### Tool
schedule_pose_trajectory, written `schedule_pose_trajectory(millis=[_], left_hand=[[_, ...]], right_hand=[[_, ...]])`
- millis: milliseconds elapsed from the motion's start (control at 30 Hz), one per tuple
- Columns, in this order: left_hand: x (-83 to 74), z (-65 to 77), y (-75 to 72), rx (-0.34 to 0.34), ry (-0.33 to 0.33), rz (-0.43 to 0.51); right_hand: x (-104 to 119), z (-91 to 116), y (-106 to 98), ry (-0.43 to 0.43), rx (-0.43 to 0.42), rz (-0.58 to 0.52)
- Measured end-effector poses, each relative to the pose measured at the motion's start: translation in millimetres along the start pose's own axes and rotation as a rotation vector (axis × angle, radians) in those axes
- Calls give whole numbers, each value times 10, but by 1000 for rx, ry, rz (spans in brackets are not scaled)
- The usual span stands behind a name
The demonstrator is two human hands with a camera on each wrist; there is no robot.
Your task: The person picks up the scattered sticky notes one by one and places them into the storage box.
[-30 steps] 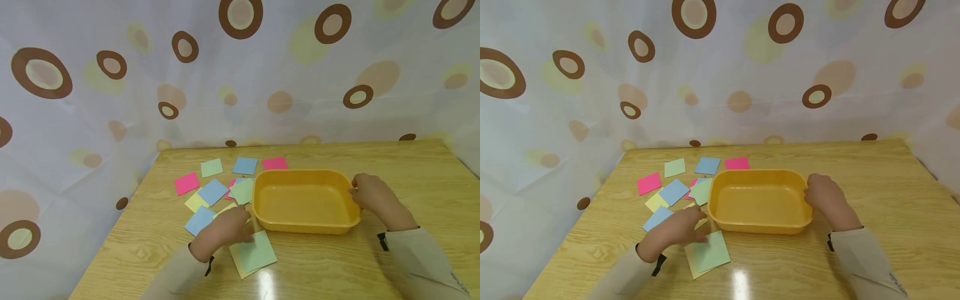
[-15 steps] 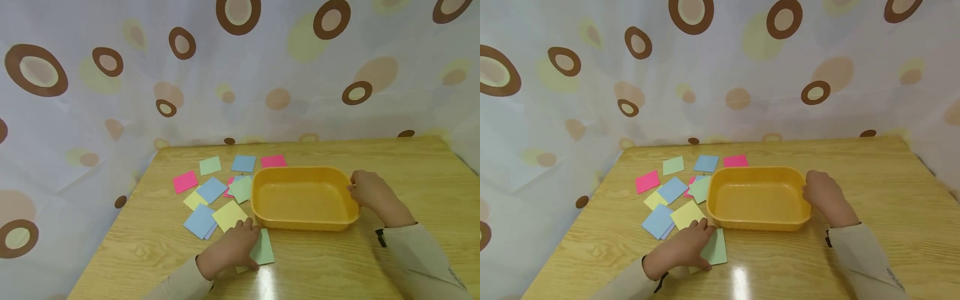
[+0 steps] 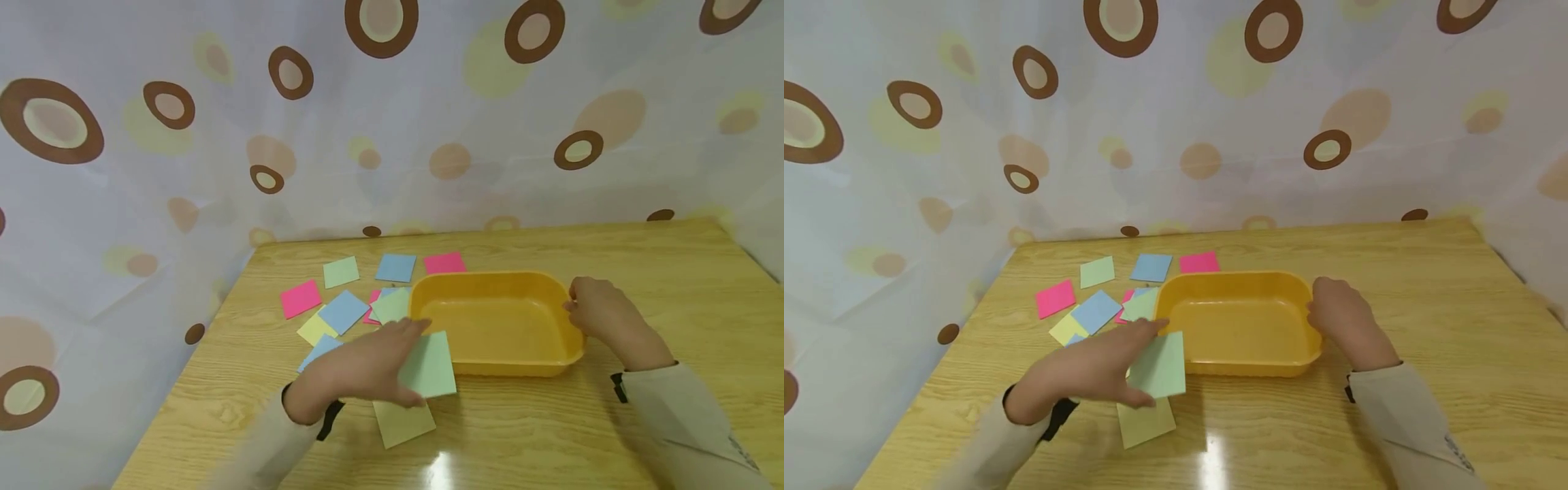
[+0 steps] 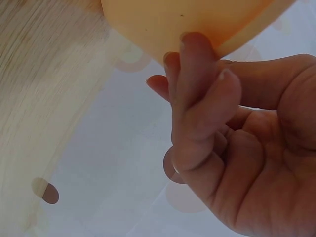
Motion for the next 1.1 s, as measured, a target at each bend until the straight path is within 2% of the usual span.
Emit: schedule_pose_trajectory(millis=[67,167,233,300,400,467,567,700,833,933,967,1100], left_hand=[[-22,-176,-196,-11,7,47],[12,-600,-347,-10,28,1],[69,-889,-325,32,3,-81],[138,-1127,-234,85,-23,-158],[243,-1343,-60,162,-83,-285],[295,-1401,29,199,-125,-359],[348,-1415,109,227,-168,-445],[381,-1408,164,244,-177,-458],[421,-1425,251,266,-147,-460],[430,-1433,277,250,-140,-465],[424,-1425,272,226,-152,-447],[338,-1397,289,159,-131,-458]], right_hand=[[-6,-13,-3,7,0,4],[-16,-30,-18,16,-6,11],[-17,-36,-29,20,-8,14],[-12,-37,-31,19,-3,12],[-1,-32,-28,20,4,13],[4,-27,-20,23,12,13],[12,-19,-10,27,16,14],[18,-12,-6,24,9,17],[16,-22,11,12,2,21],[15,-21,19,7,-12,22],[17,-18,21,6,-16,22],[24,-3,11,17,-16,26]])
Point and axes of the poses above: each hand's wrist, its own z-axis away from the middle knuckle, its own y-axis out of the palm, x = y × z, the point moved 5 cm from there along -z, towards the middle knuckle, and after that the axes turned 10 degrees about z, right-handed, at the moved point
